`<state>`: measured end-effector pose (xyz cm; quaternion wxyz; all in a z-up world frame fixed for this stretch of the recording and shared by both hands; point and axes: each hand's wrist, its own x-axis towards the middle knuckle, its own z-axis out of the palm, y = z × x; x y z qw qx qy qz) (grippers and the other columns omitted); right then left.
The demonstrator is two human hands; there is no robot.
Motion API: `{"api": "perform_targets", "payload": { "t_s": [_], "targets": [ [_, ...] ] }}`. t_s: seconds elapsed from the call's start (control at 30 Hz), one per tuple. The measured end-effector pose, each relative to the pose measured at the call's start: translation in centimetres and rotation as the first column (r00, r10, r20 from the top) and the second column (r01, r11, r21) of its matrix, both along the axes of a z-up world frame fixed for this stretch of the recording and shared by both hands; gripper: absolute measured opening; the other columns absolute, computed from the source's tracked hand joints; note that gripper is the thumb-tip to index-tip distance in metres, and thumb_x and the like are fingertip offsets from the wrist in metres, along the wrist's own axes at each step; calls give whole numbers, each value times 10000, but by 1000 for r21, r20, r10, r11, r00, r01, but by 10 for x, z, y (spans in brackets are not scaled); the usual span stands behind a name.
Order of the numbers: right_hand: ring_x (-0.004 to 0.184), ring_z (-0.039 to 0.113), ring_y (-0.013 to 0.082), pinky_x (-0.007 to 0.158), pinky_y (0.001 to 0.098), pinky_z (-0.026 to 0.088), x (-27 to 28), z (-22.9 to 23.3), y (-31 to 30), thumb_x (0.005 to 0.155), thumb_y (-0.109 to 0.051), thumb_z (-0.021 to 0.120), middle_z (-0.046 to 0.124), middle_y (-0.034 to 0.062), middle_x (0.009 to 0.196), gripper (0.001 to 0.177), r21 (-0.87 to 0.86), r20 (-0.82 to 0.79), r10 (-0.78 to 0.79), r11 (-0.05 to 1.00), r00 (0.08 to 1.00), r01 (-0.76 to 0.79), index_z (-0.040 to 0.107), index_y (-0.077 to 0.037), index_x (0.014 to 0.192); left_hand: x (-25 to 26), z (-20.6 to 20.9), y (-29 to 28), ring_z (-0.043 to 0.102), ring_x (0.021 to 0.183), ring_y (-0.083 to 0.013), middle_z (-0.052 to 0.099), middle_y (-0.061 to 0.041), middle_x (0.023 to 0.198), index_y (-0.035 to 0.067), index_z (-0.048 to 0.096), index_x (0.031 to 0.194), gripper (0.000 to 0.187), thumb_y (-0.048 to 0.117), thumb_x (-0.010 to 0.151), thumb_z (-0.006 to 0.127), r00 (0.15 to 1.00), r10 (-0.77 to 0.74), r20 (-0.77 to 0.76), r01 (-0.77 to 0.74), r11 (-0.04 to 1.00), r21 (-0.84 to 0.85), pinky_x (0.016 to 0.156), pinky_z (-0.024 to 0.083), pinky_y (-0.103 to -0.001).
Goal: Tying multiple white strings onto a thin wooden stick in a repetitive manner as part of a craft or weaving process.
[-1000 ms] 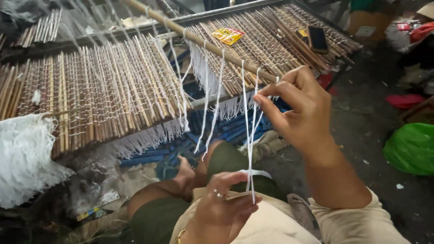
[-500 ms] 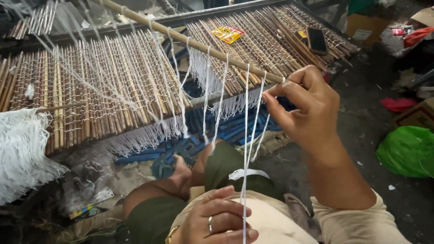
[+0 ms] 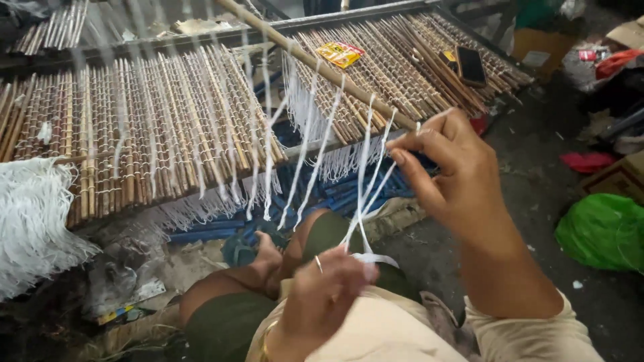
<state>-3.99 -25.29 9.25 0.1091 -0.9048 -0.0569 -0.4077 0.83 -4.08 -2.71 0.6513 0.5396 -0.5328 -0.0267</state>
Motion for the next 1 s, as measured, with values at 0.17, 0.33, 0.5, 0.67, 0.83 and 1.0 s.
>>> {"api": "perform_targets", "payload": {
  "t_s": [0.17,0.33,0.5,0.67,0.83,1.0],
  "targets": [
    [931,532,193,833,325,451,-3,-4,7,1013,-106,647,492,49,901,157,217,-215,106,974,971,-58,750,-72,1126,20,15,-37,695,1158,-327,738,-188,1143,-25,716,1100,373,318,958,685,546,-319,-774,71,939,-337,1099,502,-500],
    [841,543,172,776,311,451,-1,-18,5,963,-159,659,495,35,891,203,192,-350,122,980,929,-56,752,-164,1143,29,6,-70,601,1227,-372,629,-242,1362,46,669,1172,222,202,1025,611,318,-530,-786,39,836,-548,1050,484,-500],
    [831,514,174,754,311,456,3,-30,6,925,-178,718,414,24,915,179,203,-372,91,979,924,-14,778,-175,1094,31,-1,-84,584,1230,-306,555,-247,1476,37,655,1220,269,208,1015,617,296,-524,-799,-12,834,-552,980,488,-453],
    [847,564,189,663,367,488,7,-43,3,925,-294,712,443,23,974,240,125,-386,3,991,922,49,747,-193,1140,28,-1,-87,614,1073,-270,583,-222,1354,-15,549,1270,301,157,1028,594,168,-607,-777,23,790,-612,938,519,-443],
    [835,525,214,673,388,456,2,-36,3,943,-206,739,427,32,932,99,67,-288,-20,997,957,41,788,-172,1021,44,-2,-75,539,1358,-418,575,-213,1432,40,626,1202,272,226,1008,588,233,-516,-824,-97,831,-547,1104,436,-580],
    [846,551,200,724,360,475,-1,-30,-2,918,-173,784,462,40,946,130,59,-251,-39,997,967,56,804,-143,1042,50,10,-43,604,1245,-323,656,-113,1300,153,673,1047,103,241,1004,641,313,-555,-770,-76,794,-603,1058,463,-537]
  ]
}}
